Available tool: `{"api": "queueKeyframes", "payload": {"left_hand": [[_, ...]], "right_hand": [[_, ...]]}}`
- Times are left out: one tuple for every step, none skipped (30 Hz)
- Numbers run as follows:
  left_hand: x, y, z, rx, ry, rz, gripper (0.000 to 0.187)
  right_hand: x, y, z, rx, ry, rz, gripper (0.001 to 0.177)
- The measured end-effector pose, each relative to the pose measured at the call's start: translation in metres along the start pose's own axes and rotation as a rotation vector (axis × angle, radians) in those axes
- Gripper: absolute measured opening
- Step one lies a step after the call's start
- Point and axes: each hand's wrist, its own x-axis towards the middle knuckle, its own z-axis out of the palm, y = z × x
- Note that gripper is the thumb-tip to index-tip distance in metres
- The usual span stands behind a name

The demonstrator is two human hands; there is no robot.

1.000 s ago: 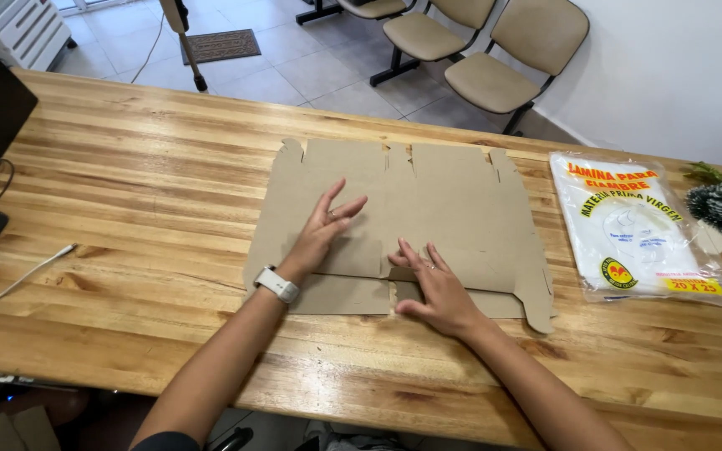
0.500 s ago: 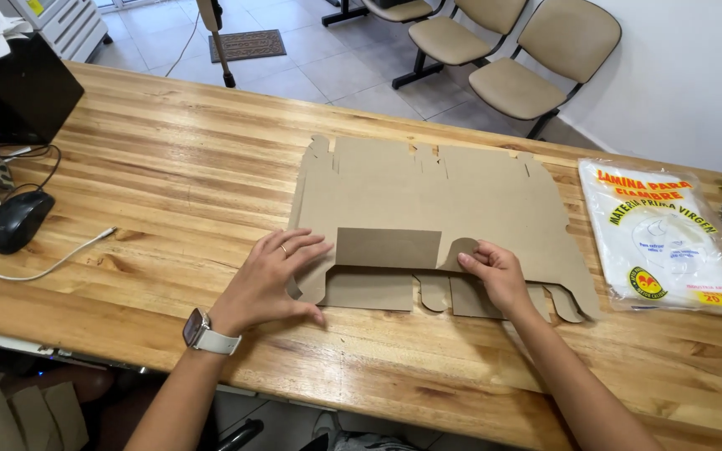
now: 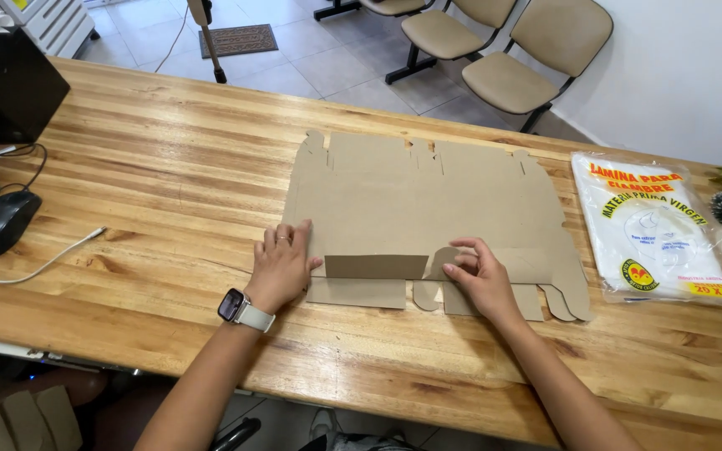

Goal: The person assembles flat cardboard sheets into rectangular boxes by folding the sides and tucking the flaps into slots. They then place a clear plastic liner inside each box and close the lid. The process is repeated for a second box.

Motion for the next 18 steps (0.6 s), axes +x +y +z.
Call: {"api": "queueKeyframes", "payload": {"left_hand": [[-0.005, 0.008, -0.004, 0.001, -0.002, 0.004, 0.069], [-0.01, 0.016, -0.008, 0.048, 0.014, -0.007, 0.069], [-0.016, 0.023, -0.011, 0.096, 0.027, -0.018, 0.068], [-0.014, 0.02, -0.006, 0.096, 0.023, -0.015, 0.068], [-0.013, 0.016, -0.002, 0.057, -0.034, -0.048, 0.065], [-0.011, 0.012, 0.002, 0.017, -0.09, -0.081, 0.063], [-0.013, 0.014, 0.0, 0.017, -0.09, -0.081, 0.063], [-0.015, 0.017, -0.003, 0.007, -0.1, -0.089, 0.063], [-0.016, 0.019, -0.007, 0.001, -0.11, -0.09, 0.062], [-0.015, 0.018, -0.009, 0.005, -0.111, -0.084, 0.062], [-0.014, 0.018, -0.01, 0.009, -0.133, -0.082, 0.063], [-0.014, 0.017, -0.01, 0.014, -0.156, -0.081, 0.064], [-0.012, 0.016, -0.009, 0.014, -0.152, -0.078, 0.064], [-0.011, 0.016, -0.007, 0.027, -0.136, -0.069, 0.065], [-0.014, 0.014, -0.003, 0.041, -0.131, -0.064, 0.067], [-0.015, 0.014, -0.001, 0.04, -0.137, -0.065, 0.067], [-0.016, 0.012, -0.001, 0.012, -0.106, -0.036, 0.067], [-0.017, 0.01, -0.001, -0.016, -0.074, -0.007, 0.069]], "right_hand": [[0.001, 0.004, 0.006, 0.001, 0.003, 0.003, 0.043], [0.002, 0.008, 0.013, -0.069, 0.094, -0.207, 0.059], [0.002, 0.012, 0.02, -0.14, 0.184, -0.414, 0.075], [0.005, 0.017, 0.027, -0.14, 0.186, -0.409, 0.075], [0.009, 0.022, 0.034, -0.479, 0.314, -0.797, 0.061], [0.013, 0.027, 0.041, -0.824, 0.439, -1.181, 0.058], [0.011, 0.027, 0.051, -0.825, 0.44, -1.181, 0.058], [0.008, 0.028, 0.06, -0.915, 0.261, -1.243, 0.053], [0.006, 0.029, 0.069, -1.0, 0.085, -1.294, 0.053], [0.008, 0.016, 0.069, -1.0, 0.092, -1.288, 0.053], [0.01, 0.003, 0.067, -1.04, -0.053, -1.227, 0.069], [0.012, -0.01, 0.065, -1.074, -0.197, -1.16, 0.091], [0.018, -0.016, 0.063, -1.077, -0.193, -1.16, 0.091], [0.024, -0.022, 0.061, -1.024, -0.359, -1.026, 0.09], [0.026, -0.025, 0.061, -0.957, -0.526, -0.883, 0.089], [0.029, -0.019, 0.056, -0.954, -0.531, -0.879, 0.089], [0.034, -0.014, 0.053, -0.979, -0.494, -0.821, 0.086], [0.039, -0.008, 0.049, -1.003, -0.457, -0.762, 0.084]]}}
